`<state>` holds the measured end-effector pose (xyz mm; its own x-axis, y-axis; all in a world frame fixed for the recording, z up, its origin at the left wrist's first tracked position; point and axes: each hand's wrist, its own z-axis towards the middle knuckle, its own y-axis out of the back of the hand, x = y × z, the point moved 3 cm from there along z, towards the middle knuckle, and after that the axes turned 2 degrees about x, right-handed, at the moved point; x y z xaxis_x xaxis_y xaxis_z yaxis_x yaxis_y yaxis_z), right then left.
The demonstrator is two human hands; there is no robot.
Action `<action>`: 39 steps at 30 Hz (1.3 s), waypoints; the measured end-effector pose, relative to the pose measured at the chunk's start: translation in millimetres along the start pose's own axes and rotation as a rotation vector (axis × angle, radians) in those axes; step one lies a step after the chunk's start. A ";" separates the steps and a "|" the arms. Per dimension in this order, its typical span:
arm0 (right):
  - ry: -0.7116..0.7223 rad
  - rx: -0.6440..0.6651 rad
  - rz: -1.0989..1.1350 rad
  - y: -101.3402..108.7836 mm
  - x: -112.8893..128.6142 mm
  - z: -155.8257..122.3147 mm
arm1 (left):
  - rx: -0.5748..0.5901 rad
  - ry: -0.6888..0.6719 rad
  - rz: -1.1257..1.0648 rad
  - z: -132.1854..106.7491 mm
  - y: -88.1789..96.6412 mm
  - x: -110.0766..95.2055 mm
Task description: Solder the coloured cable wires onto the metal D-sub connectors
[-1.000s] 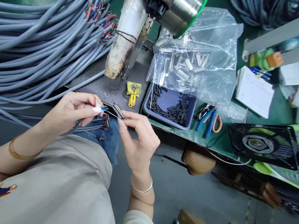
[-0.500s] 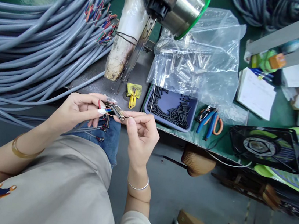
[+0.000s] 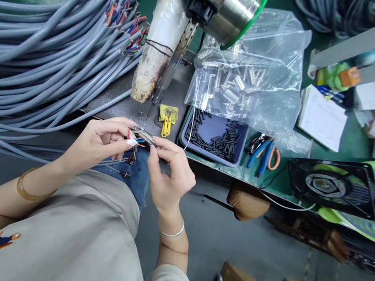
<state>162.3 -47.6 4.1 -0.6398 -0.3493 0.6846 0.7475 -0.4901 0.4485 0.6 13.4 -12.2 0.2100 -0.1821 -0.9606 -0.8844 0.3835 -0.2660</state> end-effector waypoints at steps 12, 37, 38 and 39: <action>-0.162 -0.068 0.230 -8.0 -13.5 3.0 | -0.030 0.080 -0.113 14.2 -7.3 -5.6; -0.024 -0.042 0.119 -13.2 -19.3 15.8 | -0.107 0.024 -0.031 27.1 -8.2 -10.2; -0.021 -0.042 0.114 -13.0 -18.8 16.4 | -0.107 0.026 -0.026 27.0 -8.2 -10.7; -0.013 -0.044 0.110 -12.8 -18.2 17.3 | -0.107 0.027 -0.020 26.9 -8.1 -11.4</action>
<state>167.4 -21.2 -4.2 -0.5517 -0.3927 0.7358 0.8043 -0.4842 0.3446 16.6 36.7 -1.3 0.2177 -0.2137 -0.9523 -0.9198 0.2814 -0.2734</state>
